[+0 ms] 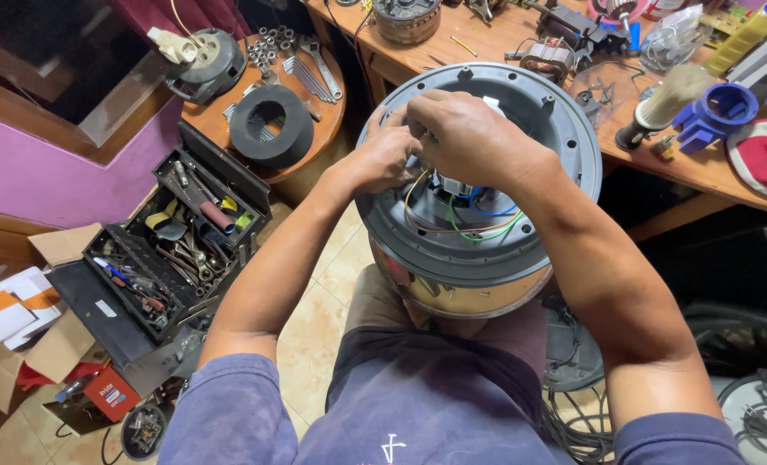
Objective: Disassembling and repairing the motor housing of a vacuum cleaner.
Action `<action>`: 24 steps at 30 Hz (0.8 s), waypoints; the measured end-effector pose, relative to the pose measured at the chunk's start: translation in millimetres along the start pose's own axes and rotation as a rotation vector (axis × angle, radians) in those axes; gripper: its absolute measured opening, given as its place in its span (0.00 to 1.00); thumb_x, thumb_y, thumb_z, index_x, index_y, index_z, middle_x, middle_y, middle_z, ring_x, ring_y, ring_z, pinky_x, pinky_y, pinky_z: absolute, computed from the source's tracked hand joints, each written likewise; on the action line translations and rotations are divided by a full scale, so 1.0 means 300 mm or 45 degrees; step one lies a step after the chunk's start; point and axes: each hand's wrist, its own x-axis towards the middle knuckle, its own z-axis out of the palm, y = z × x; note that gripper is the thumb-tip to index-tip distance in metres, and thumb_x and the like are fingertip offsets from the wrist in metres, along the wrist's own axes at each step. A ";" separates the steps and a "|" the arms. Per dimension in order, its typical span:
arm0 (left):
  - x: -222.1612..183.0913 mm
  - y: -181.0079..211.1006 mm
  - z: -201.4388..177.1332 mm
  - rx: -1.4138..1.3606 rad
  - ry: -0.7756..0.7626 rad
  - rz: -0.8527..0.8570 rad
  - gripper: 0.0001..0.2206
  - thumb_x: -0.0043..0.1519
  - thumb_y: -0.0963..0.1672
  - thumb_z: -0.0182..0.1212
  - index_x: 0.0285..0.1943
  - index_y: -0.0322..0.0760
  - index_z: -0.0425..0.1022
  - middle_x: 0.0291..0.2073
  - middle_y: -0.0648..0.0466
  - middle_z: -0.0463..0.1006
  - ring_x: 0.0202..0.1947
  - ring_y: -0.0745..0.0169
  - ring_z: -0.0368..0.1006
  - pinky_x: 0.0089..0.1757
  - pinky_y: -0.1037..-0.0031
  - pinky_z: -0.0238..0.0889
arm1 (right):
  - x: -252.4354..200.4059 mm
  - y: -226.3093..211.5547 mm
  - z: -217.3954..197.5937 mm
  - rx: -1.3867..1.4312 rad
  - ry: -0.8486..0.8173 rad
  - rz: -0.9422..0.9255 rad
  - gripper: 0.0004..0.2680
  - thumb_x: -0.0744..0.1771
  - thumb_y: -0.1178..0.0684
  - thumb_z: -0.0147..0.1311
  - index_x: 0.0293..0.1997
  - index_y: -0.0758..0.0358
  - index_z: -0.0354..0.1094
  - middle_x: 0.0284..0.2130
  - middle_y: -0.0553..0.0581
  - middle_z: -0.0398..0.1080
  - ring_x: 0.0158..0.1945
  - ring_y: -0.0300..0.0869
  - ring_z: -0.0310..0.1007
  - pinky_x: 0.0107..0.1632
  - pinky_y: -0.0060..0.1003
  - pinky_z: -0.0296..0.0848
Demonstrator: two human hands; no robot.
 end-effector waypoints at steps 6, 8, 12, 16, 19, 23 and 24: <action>0.013 -0.022 0.034 0.029 -0.072 -0.172 0.13 0.54 0.49 0.68 0.48 0.56 0.82 0.60 0.59 0.74 0.75 0.42 0.43 0.66 0.33 0.26 | 0.023 0.015 0.009 0.007 -0.194 0.186 0.06 0.64 0.62 0.56 0.38 0.60 0.62 0.31 0.58 0.69 0.37 0.61 0.76 0.36 0.54 0.73; 0.013 -0.013 0.019 0.022 -0.078 -0.165 0.15 0.55 0.48 0.67 0.51 0.53 0.82 0.61 0.56 0.74 0.74 0.41 0.44 0.66 0.33 0.26 | 0.027 0.020 0.007 0.007 -0.208 0.185 0.06 0.64 0.62 0.56 0.39 0.60 0.63 0.31 0.60 0.69 0.37 0.62 0.75 0.36 0.55 0.73; 0.009 -0.005 0.018 0.014 -0.081 -0.178 0.18 0.55 0.49 0.67 0.55 0.51 0.80 0.61 0.54 0.74 0.74 0.41 0.47 0.66 0.34 0.26 | 0.032 0.012 0.005 0.033 -0.238 0.195 0.05 0.64 0.61 0.54 0.38 0.60 0.62 0.31 0.59 0.69 0.38 0.63 0.75 0.35 0.55 0.73; 0.006 0.008 0.005 0.004 -0.079 -0.205 0.22 0.54 0.49 0.68 0.59 0.49 0.78 0.61 0.53 0.74 0.72 0.41 0.49 0.67 0.36 0.26 | 0.041 0.043 0.039 -0.097 -0.264 0.164 0.04 0.66 0.56 0.54 0.40 0.59 0.63 0.29 0.62 0.69 0.36 0.65 0.75 0.35 0.59 0.73; 0.002 0.003 0.001 -0.021 -0.084 -0.211 0.25 0.53 0.51 0.67 0.62 0.48 0.77 0.62 0.51 0.74 0.73 0.41 0.49 0.67 0.36 0.27 | 0.037 0.074 0.081 -0.242 -0.275 0.141 0.07 0.67 0.50 0.56 0.43 0.59 0.64 0.28 0.61 0.71 0.35 0.64 0.77 0.35 0.59 0.75; -0.004 0.029 -0.013 0.016 -0.042 -0.201 0.24 0.54 0.49 0.66 0.63 0.47 0.76 0.63 0.50 0.73 0.74 0.43 0.46 0.67 0.38 0.28 | 0.028 0.113 0.143 -0.501 -0.246 0.146 0.14 0.69 0.44 0.50 0.54 0.63 0.62 0.25 0.61 0.72 0.28 0.63 0.78 0.31 0.58 0.75; 0.002 -0.021 0.031 -0.009 0.011 -0.145 0.24 0.53 0.49 0.67 0.60 0.46 0.77 0.59 0.51 0.76 0.71 0.43 0.52 0.67 0.39 0.27 | 0.034 0.087 0.120 -0.489 -0.251 0.111 0.12 0.67 0.46 0.54 0.48 0.61 0.63 0.28 0.59 0.70 0.32 0.61 0.77 0.31 0.56 0.76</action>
